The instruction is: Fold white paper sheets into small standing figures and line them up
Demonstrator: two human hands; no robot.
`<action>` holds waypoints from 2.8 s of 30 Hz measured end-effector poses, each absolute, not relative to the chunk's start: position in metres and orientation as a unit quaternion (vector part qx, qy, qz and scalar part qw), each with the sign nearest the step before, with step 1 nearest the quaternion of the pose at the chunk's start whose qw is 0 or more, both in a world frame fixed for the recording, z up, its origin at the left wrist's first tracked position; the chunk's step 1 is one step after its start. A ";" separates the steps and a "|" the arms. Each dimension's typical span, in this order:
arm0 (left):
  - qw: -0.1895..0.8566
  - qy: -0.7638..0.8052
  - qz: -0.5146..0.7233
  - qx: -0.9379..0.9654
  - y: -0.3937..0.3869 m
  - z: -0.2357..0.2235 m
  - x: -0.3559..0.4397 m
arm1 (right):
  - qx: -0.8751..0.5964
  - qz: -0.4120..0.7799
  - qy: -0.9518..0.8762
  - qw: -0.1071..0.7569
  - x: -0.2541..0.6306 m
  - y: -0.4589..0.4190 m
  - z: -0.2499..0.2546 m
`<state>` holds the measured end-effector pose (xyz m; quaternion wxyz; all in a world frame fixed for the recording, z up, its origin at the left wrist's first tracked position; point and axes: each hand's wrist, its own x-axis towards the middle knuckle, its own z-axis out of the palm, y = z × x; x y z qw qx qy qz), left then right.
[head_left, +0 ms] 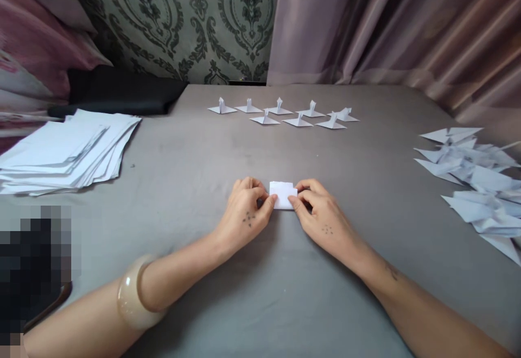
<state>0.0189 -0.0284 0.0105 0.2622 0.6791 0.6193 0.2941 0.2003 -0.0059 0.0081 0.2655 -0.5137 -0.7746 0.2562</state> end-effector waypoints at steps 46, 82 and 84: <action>0.044 0.485 0.207 0.848 -0.030 0.013 0.004 | -0.470 0.277 -0.819 0.177 0.217 -0.004 0.021; 0.227 0.631 0.272 0.690 -0.018 0.016 0.020 | -0.610 0.209 -0.733 0.217 0.191 0.000 0.014; 0.226 0.639 0.270 0.684 -0.019 0.015 0.020 | -0.612 0.204 -0.731 0.222 0.191 0.000 0.012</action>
